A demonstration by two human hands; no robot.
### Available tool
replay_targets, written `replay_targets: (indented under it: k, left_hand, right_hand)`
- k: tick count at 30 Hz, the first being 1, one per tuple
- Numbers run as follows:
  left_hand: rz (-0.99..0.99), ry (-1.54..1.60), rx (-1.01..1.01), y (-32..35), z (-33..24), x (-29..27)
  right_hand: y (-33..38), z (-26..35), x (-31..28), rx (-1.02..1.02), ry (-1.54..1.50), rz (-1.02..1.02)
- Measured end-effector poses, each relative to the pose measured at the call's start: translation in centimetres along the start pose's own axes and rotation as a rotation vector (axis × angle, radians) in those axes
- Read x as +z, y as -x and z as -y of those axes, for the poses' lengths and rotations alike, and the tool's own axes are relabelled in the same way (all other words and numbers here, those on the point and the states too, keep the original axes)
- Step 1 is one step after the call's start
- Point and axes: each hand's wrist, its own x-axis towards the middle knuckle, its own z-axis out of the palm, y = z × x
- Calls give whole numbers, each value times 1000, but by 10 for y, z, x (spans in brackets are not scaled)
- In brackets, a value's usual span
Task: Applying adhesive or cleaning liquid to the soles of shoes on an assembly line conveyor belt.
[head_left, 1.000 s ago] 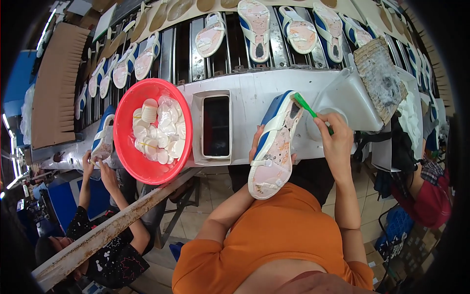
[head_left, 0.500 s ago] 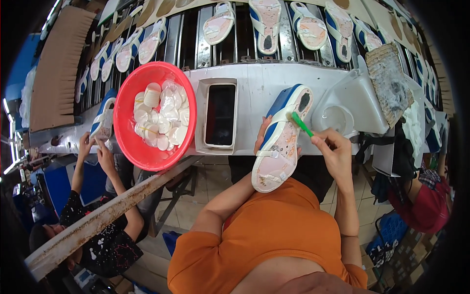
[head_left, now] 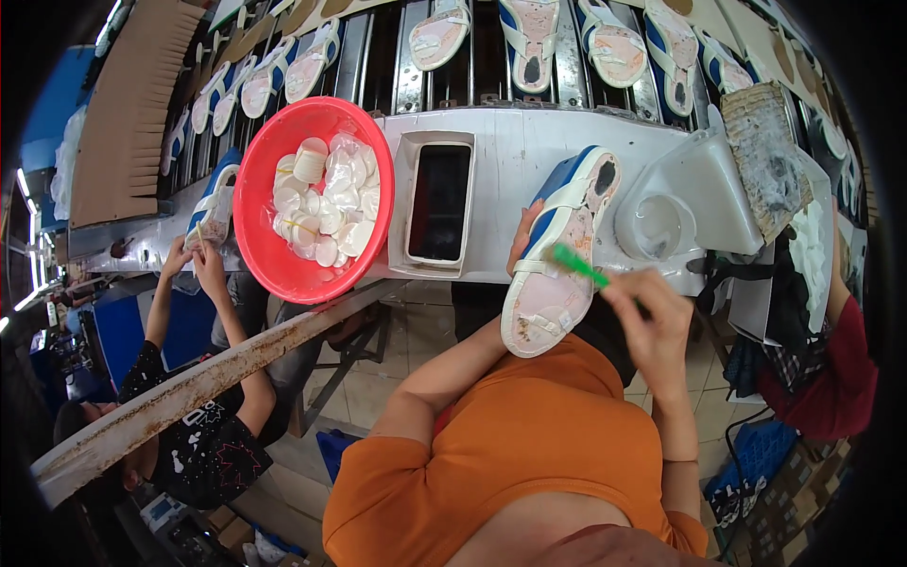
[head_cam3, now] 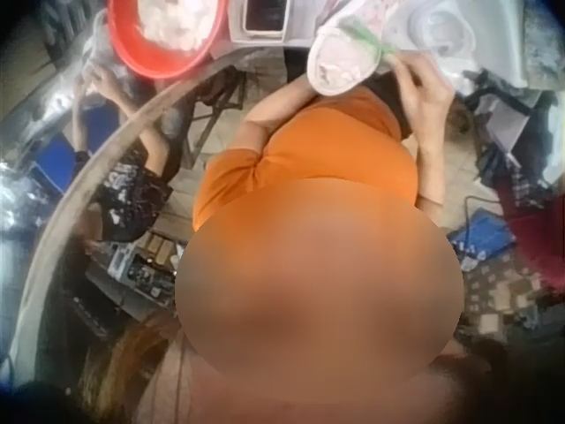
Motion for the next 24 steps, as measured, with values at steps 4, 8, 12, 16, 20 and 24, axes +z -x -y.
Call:
replay_targets:
  k: [4,8,12,16,20,24]
  left_hand:
    - [100,-292,77,6,9,-6]
    - [96,-278,78,5,5,-8]
    - [107,-232,76,-2,-3,1]
    - [114,-197,91,-12,-8,6]
    - [16,156,-330,-6,-10,-3]
    - [277,-75,-73,-22,-20,-4]
  right_hand:
    - [-6,-14,-5,165,-8,-186]
    - [4,15,-2,-36,60,-89]
    - [-1,6,-12,-90,106,-76]
    - [2,16,-12,-148,175,-96]
    - [1,13,-19,-151,150,-24]
    - [3,18,-15,-290,199,-100]
